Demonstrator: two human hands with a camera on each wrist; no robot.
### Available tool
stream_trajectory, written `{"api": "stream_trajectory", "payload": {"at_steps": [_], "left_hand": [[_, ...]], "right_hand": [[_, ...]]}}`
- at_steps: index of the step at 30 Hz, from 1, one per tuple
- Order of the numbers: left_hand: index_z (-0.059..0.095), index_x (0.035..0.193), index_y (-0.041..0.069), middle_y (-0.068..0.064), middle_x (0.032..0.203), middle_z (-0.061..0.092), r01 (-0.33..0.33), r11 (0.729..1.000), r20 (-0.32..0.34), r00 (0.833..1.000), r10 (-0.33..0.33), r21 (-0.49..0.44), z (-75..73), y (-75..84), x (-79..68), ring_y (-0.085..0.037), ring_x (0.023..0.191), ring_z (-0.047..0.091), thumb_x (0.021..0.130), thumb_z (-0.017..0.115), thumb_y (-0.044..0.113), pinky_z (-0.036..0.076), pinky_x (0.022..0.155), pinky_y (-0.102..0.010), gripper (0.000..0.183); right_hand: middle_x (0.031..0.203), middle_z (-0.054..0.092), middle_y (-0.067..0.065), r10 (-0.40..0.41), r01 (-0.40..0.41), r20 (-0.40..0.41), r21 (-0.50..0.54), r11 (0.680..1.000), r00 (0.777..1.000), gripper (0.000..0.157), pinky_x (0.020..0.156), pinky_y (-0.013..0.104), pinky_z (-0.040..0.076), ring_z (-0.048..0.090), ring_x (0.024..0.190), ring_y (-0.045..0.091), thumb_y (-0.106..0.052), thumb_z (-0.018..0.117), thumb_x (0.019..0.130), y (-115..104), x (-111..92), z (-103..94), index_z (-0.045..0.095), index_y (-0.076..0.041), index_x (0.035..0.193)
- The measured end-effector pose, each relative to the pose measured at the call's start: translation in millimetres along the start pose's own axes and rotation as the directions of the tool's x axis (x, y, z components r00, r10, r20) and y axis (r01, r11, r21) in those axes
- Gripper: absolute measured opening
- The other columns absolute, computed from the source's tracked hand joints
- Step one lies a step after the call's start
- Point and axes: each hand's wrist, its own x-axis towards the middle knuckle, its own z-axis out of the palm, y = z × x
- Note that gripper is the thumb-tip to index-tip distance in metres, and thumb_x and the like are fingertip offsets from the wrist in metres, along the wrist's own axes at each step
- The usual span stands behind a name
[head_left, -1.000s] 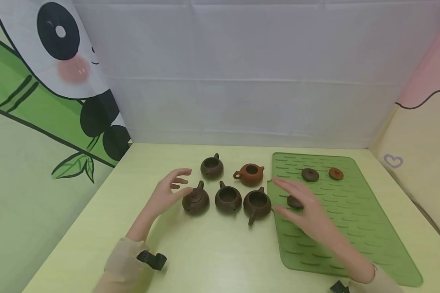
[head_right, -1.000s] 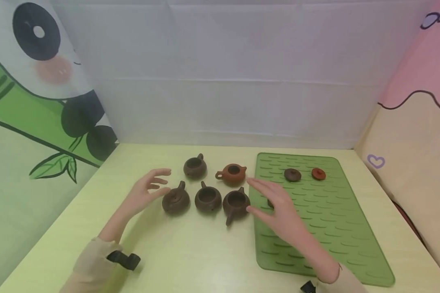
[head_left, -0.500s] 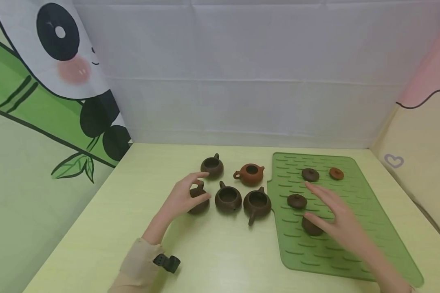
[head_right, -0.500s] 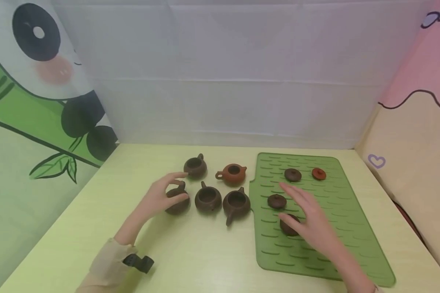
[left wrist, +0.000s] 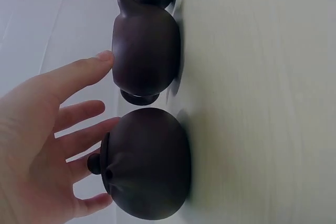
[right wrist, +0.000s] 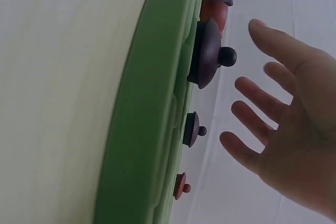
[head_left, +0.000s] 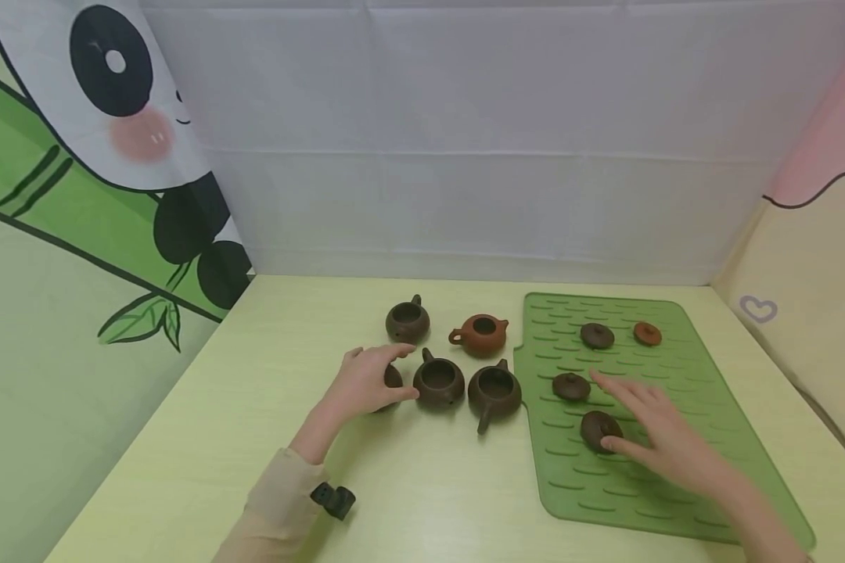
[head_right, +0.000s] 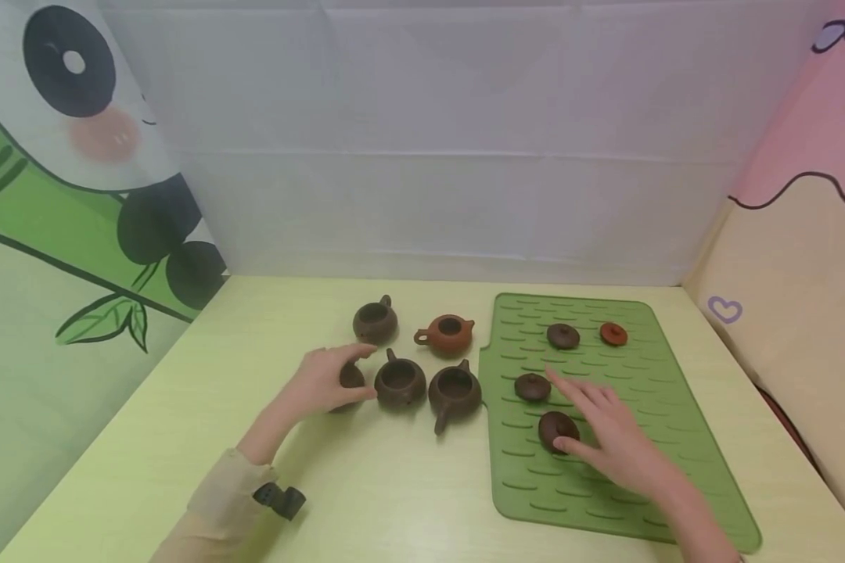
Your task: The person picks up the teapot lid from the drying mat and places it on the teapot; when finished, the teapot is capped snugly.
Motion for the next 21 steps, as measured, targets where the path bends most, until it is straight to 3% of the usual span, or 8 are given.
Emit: {"api": "stream_trajectory", "payload": {"at_steps": [6,11,17,21], "left_hand": [[0.060,0.134,0.018,-0.001,0.121,0.072,-0.018,1.000,0.003,1.000,0.018,0.014,2.2,1.1,3.7,-0.023,0.115,0.065,0.078,0.083,0.041,0.028,0.111,-0.069,0.065],[0.061,0.132,0.021,0.002,0.113,0.075,-0.037,0.999,0.012,0.999,0.037,-0.014,5.9,0.3,7.8,-0.021,0.112,0.066,0.078,0.083,0.041,0.026,0.111,-0.071,0.061],[0.063,0.129,0.022,0.003,0.106,0.076,-0.025,0.999,0.015,1.000,0.026,-0.046,9.4,-1.1,10.3,-0.022,0.108,0.067,0.078,0.083,0.039,0.025,0.112,-0.070,0.058],[0.067,0.124,0.023,0.004,0.106,0.076,-0.020,0.998,0.018,1.000,0.021,-0.067,11.2,-3.0,12.1,-0.020,0.109,0.067,0.077,0.083,0.039,0.024,0.112,-0.070,0.052]], "right_hand": [[0.127,0.062,0.005,-0.006,0.006,0.013,-0.024,1.000,1.000,0.071,0.086,0.054,0.048,0.049,0.111,0.024,-0.022,0.083,0.077,8,-1,3.7,0.053,-0.017,0.140],[0.110,0.067,-0.006,-0.014,0.013,-0.017,-0.075,0.997,1.000,0.051,0.085,0.045,0.047,0.054,0.102,0.016,-0.020,0.085,0.073,14,-1,4.3,0.066,-0.019,0.120],[0.095,0.067,-0.016,-0.010,0.009,-0.013,-0.052,0.999,1.000,0.037,0.076,0.030,0.050,0.056,0.087,0.000,-0.016,0.085,0.072,19,-2,3.5,0.069,-0.022,0.106],[0.092,0.067,-0.017,0.015,-0.016,0.027,0.003,1.000,1.000,0.032,0.073,0.026,0.052,0.057,0.082,-0.005,-0.012,0.083,0.074,20,0,1.2,0.069,-0.021,0.102]]}}
